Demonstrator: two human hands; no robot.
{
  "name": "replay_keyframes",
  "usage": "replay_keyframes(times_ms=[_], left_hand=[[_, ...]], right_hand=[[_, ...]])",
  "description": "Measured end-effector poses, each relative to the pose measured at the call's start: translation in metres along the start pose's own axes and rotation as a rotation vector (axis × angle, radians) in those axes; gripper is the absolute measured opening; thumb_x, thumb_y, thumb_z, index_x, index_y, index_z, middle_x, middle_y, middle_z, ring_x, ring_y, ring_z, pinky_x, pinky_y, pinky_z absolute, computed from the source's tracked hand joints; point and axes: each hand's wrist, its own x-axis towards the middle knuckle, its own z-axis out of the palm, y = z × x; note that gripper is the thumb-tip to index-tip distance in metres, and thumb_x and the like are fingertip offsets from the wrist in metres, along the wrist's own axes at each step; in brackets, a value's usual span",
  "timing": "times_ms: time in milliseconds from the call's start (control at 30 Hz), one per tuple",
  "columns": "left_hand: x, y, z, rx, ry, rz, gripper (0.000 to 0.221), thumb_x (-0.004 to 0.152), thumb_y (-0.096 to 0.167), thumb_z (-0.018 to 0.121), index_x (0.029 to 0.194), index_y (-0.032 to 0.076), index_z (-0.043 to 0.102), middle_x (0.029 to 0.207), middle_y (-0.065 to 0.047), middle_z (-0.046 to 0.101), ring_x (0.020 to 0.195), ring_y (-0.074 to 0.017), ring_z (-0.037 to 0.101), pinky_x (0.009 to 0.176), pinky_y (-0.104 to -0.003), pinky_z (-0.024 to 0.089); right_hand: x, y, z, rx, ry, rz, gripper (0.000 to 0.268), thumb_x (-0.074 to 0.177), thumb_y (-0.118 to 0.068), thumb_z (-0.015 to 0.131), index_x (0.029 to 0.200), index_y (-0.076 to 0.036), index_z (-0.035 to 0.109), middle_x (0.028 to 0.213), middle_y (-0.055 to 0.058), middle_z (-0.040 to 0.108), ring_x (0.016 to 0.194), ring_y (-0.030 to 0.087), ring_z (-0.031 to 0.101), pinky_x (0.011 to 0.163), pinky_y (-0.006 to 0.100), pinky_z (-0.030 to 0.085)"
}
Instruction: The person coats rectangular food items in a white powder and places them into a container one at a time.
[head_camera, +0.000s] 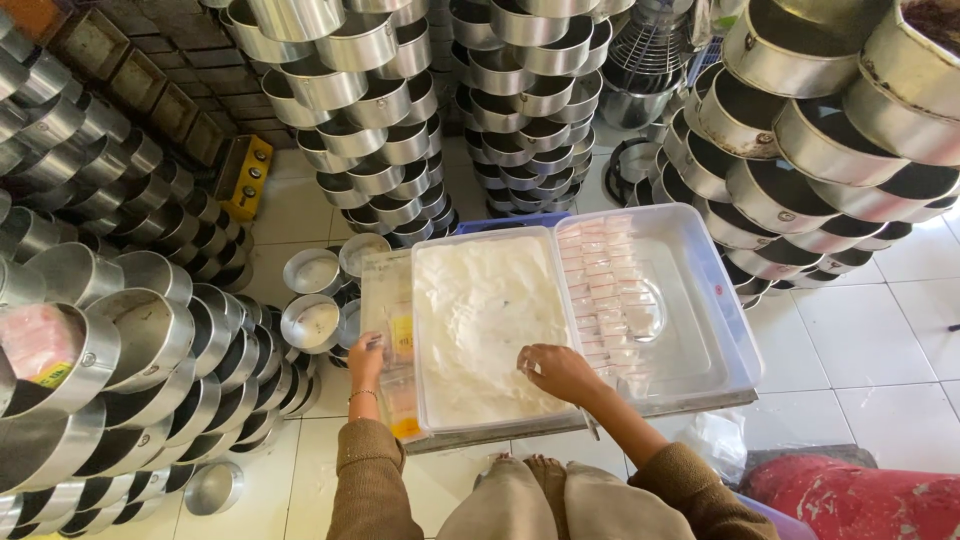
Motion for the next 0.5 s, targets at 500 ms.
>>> replay_keyframes(times_ms=[500], left_hand=[[0.048, -0.027, 0.042, 0.029, -0.028, -0.032, 0.044, 0.061, 0.023, 0.076, 0.105, 0.023, 0.077, 0.096, -0.003, 0.077, 0.104, -0.03, 0.072, 0.094, -0.04, 0.054]], right_hand=[[-0.004, -0.019, -0.004, 0.03, -0.062, 0.07, 0.016, 0.09, -0.029, 0.063, 0.097, -0.015, 0.067, 0.088, 0.008, 0.074, 0.084, 0.036, 0.072, 0.074, 0.049, 0.058]])
